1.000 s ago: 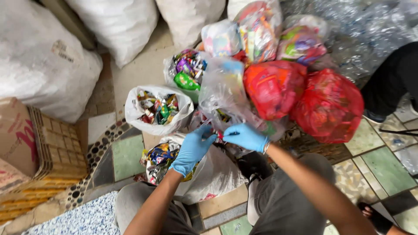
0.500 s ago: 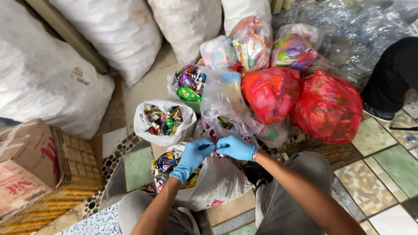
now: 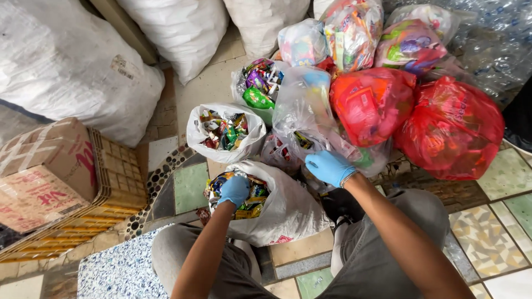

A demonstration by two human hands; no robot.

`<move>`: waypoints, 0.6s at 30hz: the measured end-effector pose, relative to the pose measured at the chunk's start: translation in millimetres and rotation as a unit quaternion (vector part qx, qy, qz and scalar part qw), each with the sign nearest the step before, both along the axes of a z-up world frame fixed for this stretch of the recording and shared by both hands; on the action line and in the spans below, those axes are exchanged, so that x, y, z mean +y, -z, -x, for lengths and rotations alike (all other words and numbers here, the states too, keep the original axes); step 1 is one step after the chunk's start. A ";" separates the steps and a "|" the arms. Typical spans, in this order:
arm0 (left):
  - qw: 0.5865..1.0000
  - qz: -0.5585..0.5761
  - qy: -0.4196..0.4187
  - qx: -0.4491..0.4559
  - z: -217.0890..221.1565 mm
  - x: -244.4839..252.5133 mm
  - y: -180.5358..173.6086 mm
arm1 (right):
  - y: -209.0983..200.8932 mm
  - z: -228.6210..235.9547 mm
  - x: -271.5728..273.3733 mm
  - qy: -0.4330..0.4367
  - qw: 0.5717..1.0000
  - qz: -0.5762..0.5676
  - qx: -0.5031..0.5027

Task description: The person sits on the floor and sorts various packaged snacks from a large white sack into a clear plastic bag. They pick up individual snack packets, briefly inspect them, and place them into the clear bag.

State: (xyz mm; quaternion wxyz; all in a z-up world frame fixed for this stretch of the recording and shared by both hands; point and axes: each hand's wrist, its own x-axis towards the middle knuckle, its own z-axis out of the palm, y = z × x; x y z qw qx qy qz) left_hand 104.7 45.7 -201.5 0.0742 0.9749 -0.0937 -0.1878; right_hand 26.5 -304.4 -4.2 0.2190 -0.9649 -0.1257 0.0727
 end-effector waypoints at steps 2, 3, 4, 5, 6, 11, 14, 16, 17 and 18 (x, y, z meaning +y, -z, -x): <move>0.999 0.012 0.005 0.030 5.9 1.4 35.1 | -7.2 1.5 -3.6 0.001 0.999 0.008 0.035; 0.999 0.024 -0.010 0.027 13.1 -1.2 51.5 | -11.8 4.9 -6.4 0.013 0.998 0.007 0.063; 0.999 0.036 -0.025 0.025 20.2 -3.8 67.7 | -16.3 7.9 -9.3 0.025 0.995 0.006 0.091; 0.999 0.037 -0.023 0.026 36.7 -11.7 66.8 | -17.0 6.4 -12.1 0.027 0.995 0.007 0.092; 0.998 0.049 -0.022 0.010 53.1 -19.2 65.9 | -17.6 4.9 -14.7 0.032 0.993 0.013 0.113; 0.999 -0.005 -0.004 -0.051 94.7 -34.7 109.4 | -33.6 2.4 -28.5 0.061 0.980 0.031 0.186; 0.990 -0.011 0.041 0.133 68.3 -31.6 89.8 | -36.3 6.4 -36.6 0.095 0.978 0.041 0.182; 0.971 -0.068 0.090 0.209 49.7 -38.6 37.6 | -38.5 1.6 -43.3 0.100 0.977 0.084 0.167; 0.971 -0.066 0.091 0.211 44.3 -43.1 -14.3 | -38.4 -0.5 -46.1 0.101 0.977 0.086 0.169; 0.972 -0.107 0.096 0.184 41.4 -49.4 -67.5 | -38.3 -2.6 -48.4 0.115 0.978 0.070 0.161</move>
